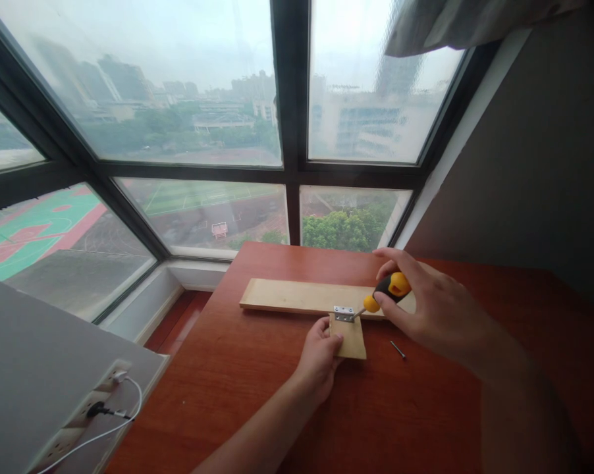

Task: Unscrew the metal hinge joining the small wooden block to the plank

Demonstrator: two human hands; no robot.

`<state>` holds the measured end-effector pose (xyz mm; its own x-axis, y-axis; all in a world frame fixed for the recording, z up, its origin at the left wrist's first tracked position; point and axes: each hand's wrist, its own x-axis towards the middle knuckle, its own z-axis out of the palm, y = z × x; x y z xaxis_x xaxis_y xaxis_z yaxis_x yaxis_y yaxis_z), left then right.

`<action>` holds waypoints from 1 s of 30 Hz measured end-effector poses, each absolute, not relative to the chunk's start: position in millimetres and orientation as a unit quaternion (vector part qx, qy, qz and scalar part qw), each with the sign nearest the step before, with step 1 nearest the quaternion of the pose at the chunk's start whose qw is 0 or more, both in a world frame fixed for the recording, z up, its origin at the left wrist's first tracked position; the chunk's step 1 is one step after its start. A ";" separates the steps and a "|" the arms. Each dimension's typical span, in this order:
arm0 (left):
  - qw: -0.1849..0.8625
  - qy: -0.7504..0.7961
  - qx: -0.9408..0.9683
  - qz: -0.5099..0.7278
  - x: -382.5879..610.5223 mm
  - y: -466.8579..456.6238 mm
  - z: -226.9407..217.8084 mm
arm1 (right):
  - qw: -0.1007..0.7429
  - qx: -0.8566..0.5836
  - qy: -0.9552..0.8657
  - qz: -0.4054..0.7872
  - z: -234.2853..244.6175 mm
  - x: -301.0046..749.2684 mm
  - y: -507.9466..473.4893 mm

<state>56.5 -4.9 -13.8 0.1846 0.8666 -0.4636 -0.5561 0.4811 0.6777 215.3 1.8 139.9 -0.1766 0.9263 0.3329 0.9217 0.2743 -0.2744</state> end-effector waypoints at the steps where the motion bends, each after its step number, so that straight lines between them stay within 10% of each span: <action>1: 0.748 0.426 0.182 0.476 56.3 -4.7 -13.7 | 0.211 -0.622 -0.754 -0.024 140.1 214.6 1.5; 30: 0.749 0.434 0.176 0.469 56.0 -6.0 -11.0 | 0.203 -0.648 -0.728 -0.095 138.8 212.6 0.2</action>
<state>56.0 -6.0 -11.0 0.1831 0.8555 -0.4844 -0.5490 0.4977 0.6715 212.6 0.2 138.8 -0.0774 0.9048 0.4186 0.9819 0.1421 -0.1255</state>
